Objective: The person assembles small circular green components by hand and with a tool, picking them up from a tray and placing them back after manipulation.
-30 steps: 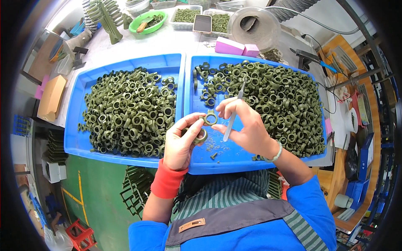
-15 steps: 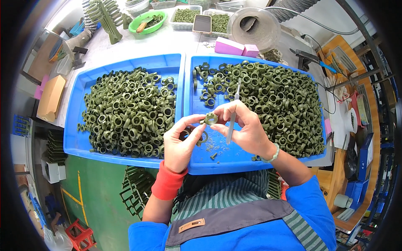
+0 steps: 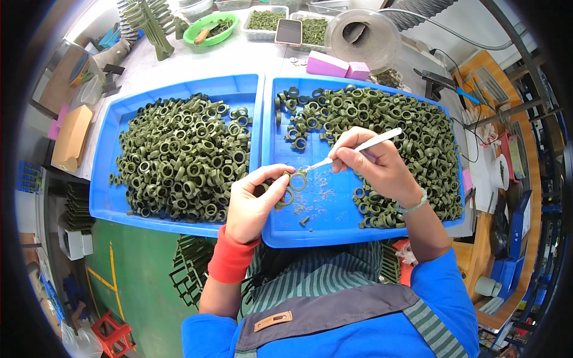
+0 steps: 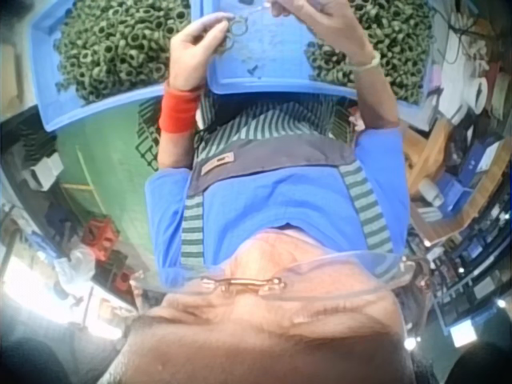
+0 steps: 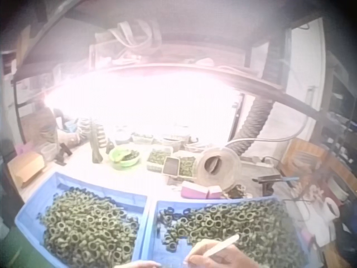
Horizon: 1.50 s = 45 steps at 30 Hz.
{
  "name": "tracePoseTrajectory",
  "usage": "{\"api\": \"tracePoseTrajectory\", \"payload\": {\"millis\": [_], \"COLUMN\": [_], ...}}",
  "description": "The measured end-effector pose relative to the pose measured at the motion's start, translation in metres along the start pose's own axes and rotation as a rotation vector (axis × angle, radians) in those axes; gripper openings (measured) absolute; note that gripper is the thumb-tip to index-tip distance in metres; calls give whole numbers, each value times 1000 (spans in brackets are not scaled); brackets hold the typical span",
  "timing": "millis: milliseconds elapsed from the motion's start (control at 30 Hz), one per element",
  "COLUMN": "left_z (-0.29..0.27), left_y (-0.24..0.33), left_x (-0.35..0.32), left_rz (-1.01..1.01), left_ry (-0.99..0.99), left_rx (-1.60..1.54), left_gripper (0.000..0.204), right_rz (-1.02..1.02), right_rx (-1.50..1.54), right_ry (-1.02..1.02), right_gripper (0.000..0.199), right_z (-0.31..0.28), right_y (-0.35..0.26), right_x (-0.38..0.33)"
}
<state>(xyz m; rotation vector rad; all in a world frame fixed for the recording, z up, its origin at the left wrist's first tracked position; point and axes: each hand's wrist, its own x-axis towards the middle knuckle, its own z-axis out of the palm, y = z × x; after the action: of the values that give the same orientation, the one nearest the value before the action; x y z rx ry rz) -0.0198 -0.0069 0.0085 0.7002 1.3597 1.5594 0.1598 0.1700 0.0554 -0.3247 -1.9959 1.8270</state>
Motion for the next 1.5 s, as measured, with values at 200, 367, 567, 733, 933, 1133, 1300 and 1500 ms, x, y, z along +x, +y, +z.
{"api": "tracePoseTrajectory", "payload": {"millis": [200,367,567,733,933,1133,1300,1500], "left_z": [-1,-3,-3,2,1,-31,-11,-34], "left_y": [4,11,8,2,-9,-21,2,-24], "left_x": [1,0,0,0,5,10,8,9], "left_rz": [34,-77,-12,101,156,-161,-225,-157], "left_ry": [-55,-104,-79,21,88,-46,-33,-102], "left_rx": [112,68,65,64,61,-664,-864,-788], "left_gripper": [19,18,19,19,18,27,22,19], "right_rz": [-65,-78,-160,-266,-226,-26,-189,-140], "right_rx": [-194,-173,-301,-410,-57,-470,-946,-812], "right_ry": [-177,-218,-217,-117,201,309,267,175], "right_gripper": [16,15,11,8,13,22,38,33], "right_z": [3,-3,2,15,48,26,22,26], "right_y": [-15,-14,-10,2,30,71,123,111], "right_x": [4,4,4,-8,-20,25,41,41]}}
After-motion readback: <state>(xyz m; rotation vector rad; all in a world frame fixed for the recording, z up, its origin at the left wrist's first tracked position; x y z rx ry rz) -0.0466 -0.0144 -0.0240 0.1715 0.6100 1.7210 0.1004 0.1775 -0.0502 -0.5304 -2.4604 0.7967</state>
